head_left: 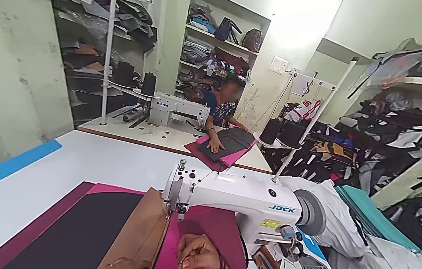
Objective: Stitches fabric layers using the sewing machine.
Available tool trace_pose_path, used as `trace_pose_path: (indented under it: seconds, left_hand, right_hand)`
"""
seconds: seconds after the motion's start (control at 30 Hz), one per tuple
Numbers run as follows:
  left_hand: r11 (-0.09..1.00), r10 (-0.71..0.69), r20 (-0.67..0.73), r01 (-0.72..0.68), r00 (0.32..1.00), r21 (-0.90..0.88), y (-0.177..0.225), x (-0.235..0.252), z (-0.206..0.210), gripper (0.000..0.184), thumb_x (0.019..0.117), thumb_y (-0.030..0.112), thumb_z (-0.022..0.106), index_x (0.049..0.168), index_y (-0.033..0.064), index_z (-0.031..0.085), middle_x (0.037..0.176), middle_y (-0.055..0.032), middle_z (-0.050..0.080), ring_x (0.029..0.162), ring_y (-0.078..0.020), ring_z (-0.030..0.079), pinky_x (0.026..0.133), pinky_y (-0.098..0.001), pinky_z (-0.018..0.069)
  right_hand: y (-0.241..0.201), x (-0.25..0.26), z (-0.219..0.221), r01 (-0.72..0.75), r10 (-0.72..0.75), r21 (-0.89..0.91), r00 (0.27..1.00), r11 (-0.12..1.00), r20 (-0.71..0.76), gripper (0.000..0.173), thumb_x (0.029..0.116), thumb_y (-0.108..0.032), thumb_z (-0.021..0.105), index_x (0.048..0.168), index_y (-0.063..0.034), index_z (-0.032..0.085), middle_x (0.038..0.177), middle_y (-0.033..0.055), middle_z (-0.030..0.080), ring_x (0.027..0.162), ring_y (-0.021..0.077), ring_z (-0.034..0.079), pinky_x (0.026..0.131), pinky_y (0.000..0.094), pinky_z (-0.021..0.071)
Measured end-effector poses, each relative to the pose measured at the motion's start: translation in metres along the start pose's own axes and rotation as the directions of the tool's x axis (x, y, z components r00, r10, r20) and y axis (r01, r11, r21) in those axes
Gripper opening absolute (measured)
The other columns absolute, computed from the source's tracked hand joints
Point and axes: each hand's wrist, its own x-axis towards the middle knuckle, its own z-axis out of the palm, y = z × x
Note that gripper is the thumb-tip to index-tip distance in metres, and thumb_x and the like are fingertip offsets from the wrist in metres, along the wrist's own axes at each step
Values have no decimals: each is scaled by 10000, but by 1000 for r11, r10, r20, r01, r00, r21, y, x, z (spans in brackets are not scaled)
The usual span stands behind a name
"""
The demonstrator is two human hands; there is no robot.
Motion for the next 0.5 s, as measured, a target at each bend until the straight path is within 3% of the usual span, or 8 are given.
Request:
trace_pose_path:
  seconds: [0.2, 0.27, 0.33, 0.43, 0.5]
  left_hand:
    - [990, -135, 109, 130, 985, 48, 1, 11, -7, 266, 1010, 122, 576, 1084, -70, 745, 989, -284, 738, 950, -492, 709, 865, -658, 526]
    - [993, -114, 113, 109, 987, 48, -3, 14, -4, 321, 1006, 121, 576, 1231, -82, 680, 1189, -306, 690, 1086, -509, 671, 939, -661, 505]
    - [999, -45, 135, 44, 990, 14, -3, 17, 3, 439, 1019, 190, 556, 1352, -94, 590, 1424, -326, 546, 1240, -530, 585, 1002, -663, 467]
    - [995, 30, 169, -13, 985, -102, 11, 20, 18, 509, 1028, 252, 543, 1392, -103, 547, 1436, -335, 527, 1133, -477, 651, 913, -598, 539]
    - [986, 6, 256, 37, 967, -163, 23, 24, 26, 533, 1040, 266, 548, 1433, -92, 509, 1400, -334, 553, 1127, -469, 653, 938, -604, 524]
  right_hand:
    - [-1, -1, 0, -21, 20, -40, 1000, 999, -11, 206, 951, -236, 658, 829, -93, 744, 981, -72, 691, 1000, -5, 606, 873, 185, 484]
    - [-2, -1, 2, -77, 75, -75, 997, 994, -31, 186, 914, -160, 652, 795, -39, 727, 968, -44, 682, 978, -2, 603, 853, 181, 485]
    - [-3, 0, 4, -121, 117, -107, 992, 987, -45, 174, 885, -124, 660, 786, 8, 717, 972, -17, 682, 965, -3, 602, 837, 170, 484]
    - [-2, 2, 6, -137, 132, -131, 990, 982, -44, 188, 885, -135, 679, 784, 19, 717, 954, -9, 681, 970, 0, 593, 848, 172, 472]
    - [-7, 3, 11, -151, 142, -161, 987, 975, -69, 164, 858, -68, 661, 768, 63, 699, 961, 45, 696, 1000, 36, 604, 891, 202, 474]
